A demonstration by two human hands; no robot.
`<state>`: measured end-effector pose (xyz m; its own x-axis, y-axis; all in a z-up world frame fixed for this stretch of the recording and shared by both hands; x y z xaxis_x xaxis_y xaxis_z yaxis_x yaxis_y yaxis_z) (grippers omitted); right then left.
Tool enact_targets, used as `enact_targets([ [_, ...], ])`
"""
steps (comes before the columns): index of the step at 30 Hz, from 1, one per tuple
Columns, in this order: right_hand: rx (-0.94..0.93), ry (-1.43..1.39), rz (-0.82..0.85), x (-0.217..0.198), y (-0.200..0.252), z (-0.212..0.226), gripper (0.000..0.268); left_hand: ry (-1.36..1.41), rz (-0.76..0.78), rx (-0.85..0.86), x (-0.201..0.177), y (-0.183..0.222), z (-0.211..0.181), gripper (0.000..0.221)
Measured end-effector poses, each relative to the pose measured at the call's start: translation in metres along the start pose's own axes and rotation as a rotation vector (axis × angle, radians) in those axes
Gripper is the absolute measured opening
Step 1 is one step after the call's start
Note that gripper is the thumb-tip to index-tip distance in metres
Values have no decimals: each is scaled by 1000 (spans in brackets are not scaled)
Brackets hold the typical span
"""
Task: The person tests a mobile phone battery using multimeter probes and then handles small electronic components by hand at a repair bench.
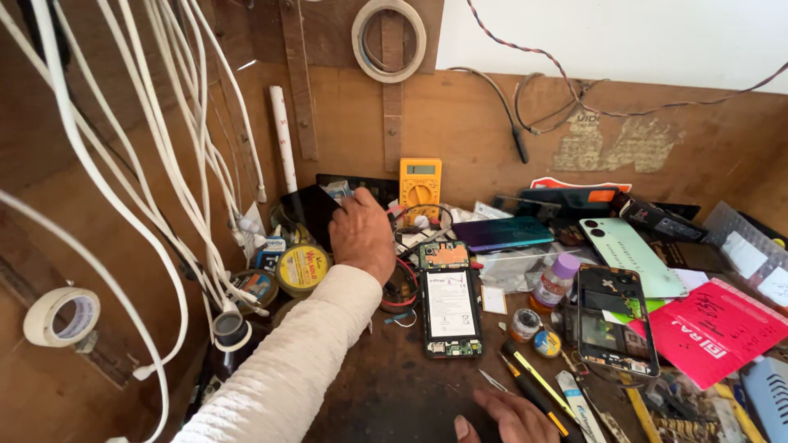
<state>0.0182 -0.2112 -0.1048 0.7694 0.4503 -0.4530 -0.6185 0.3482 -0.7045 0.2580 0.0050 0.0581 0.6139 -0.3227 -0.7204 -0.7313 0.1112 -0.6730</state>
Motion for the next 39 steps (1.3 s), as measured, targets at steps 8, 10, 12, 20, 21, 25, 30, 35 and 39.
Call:
enact_targets([
  [8,82,16,43,-7,0,10,38,-61,283,57,10,6,-8,13],
  [10,111,12,12,-12,-1,18,35,-67,272,55,8,3,-5,14],
  [12,26,-45,15,-18,-6,22,35,-95,316,39,9,3,-9,11],
  [20,101,-77,0,-36,-13,43,34,45,449,23,-22,1,-33,69],
  [21,121,-80,12,-36,-12,43,34,58,468,23,-25,3,-37,65],
  [25,100,-75,20,-33,-11,39,32,92,527,33,-32,12,-48,60],
  [30,103,-56,50,-31,-9,36,29,72,514,52,-26,18,-43,55],
  [35,66,-64,-15,-30,-8,37,26,61,465,11,-24,22,-30,50],
  [39,72,-35,-17,-27,-8,34,26,83,505,-23,-21,23,-23,42],
])
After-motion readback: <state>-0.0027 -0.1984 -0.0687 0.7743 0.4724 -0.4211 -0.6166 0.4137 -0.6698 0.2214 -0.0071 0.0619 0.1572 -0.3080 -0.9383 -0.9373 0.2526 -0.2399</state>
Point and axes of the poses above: each hand's wrist, its own y-axis away from the middle knuckle, its own x-axis out of the palm, z = x × y, the point moved 7 cm from there along -y, towards the middle knuckle, and after that the axes turned 15 degrees about x, right-handed, at the moved point
